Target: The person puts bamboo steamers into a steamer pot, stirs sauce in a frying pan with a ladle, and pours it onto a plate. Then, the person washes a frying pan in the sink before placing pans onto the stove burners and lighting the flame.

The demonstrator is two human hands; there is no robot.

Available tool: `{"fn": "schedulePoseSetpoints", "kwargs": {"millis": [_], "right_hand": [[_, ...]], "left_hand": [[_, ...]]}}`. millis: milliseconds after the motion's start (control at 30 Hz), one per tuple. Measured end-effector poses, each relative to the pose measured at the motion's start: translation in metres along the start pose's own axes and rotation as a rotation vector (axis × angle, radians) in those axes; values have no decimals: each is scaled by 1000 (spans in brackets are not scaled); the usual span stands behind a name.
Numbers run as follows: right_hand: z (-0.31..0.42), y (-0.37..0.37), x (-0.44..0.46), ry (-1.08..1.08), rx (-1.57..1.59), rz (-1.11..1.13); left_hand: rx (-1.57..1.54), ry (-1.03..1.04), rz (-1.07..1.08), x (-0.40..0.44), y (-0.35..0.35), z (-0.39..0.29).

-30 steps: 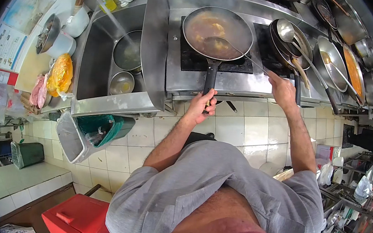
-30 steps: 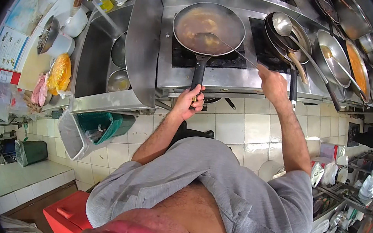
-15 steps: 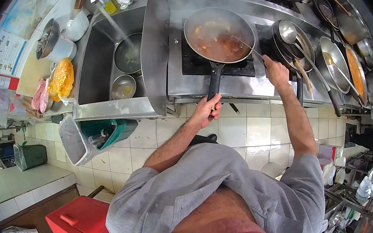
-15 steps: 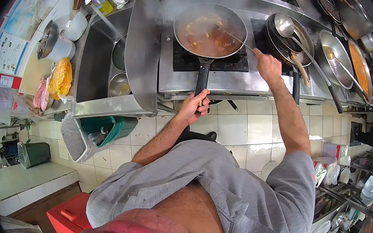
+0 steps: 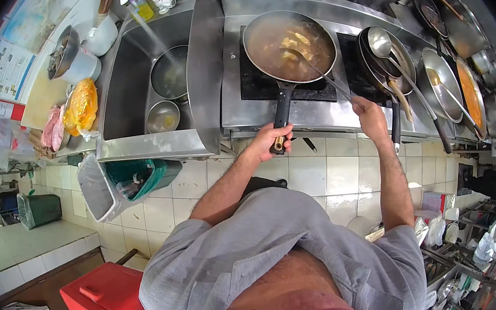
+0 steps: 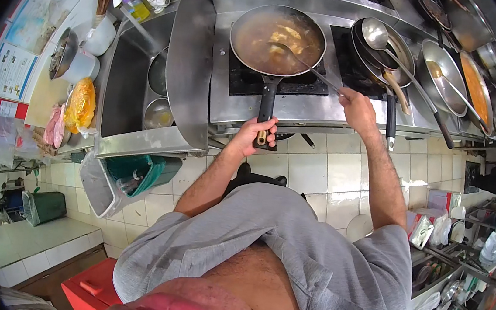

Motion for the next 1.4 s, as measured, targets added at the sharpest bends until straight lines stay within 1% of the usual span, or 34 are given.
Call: {"fn": "schedulePoseSetpoints", "kwargs": {"millis": [33,100,133,200,233,267,333,367,433,467,533,567,633,667,733,833,900,933,1000,1033,1067,1100,1167,1233,1367,1400], "right_hand": [[1,-1,0,0,1,-5],[2,-6,3,-7,-153,-137],[-3,-2,10,-6,-152,-138],[-16,13,35,17,-260,-184],[-20,21,46,26,-246,-245],[-21,29,58,24,-244,-243],[-21,47,84,150,101,-21],[-13,49,91,149,104,-19],[1,55,98,376,178,241],[-5,59,101,377,180,242],[-9,66,107,-35,121,167],[-7,62,100,-35,122,170],[13,30,75,-287,-153,10],[14,17,68,-288,-155,9],[11,-13,52,-458,-218,-133],[3,-60,26,-417,-271,-91],[-14,-79,18,-481,-192,-81],[-19,-79,18,-479,-195,-82],[-34,-65,16,-399,-112,60],[-36,-48,20,-348,-159,82],[-30,-30,23,-261,-151,77],[-32,-7,27,-283,-164,9],[-16,25,36,-162,-267,1],[-7,47,52,-143,-326,-31],[7,49,72,-51,-333,-107],[8,43,70,13,-308,-126]], "left_hand": [[-26,-18,-7,0,0,-1],[-45,-7,17,0,1,-2],[-67,2,40,0,1,-2],[-99,-10,53,3,-1,2],[-135,-19,66,4,-3,4],[-135,-18,63,3,-2,4],[-155,-29,52,2,0,3],[-154,-27,49,2,0,3],[-135,-36,46,3,1,2],[-133,-37,45,2,2,1],[-118,-28,24,1,2,1],[-119,-29,20,1,1,1],[-131,-17,58,3,1,1],[-132,-16,59,3,2,0],[-108,-22,17,1,2,0],[-134,-34,41,2,1,1],[-127,-39,34,3,2,1],[-120,-45,25,3,2,1],[-125,-53,34,4,1,1],[-131,-62,40,5,1,2],[-130,-67,45,6,1,3],[-117,-71,37,7,1,3],[-101,-73,20,7,-2,2],[-103,-61,39,7,-1,2],[-41,-58,-28,-1,9,-7],[-16,-48,-46,-6,15,-12]]}}
Point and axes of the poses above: each hand's wrist, its own x-axis towards the middle knuckle, its own y-axis out of the palm, z = x × y, the point moved 3 cm from there along x, towards the middle knuckle, and after that the axes turned 7 degrees about -z, right-handed, at the moved point
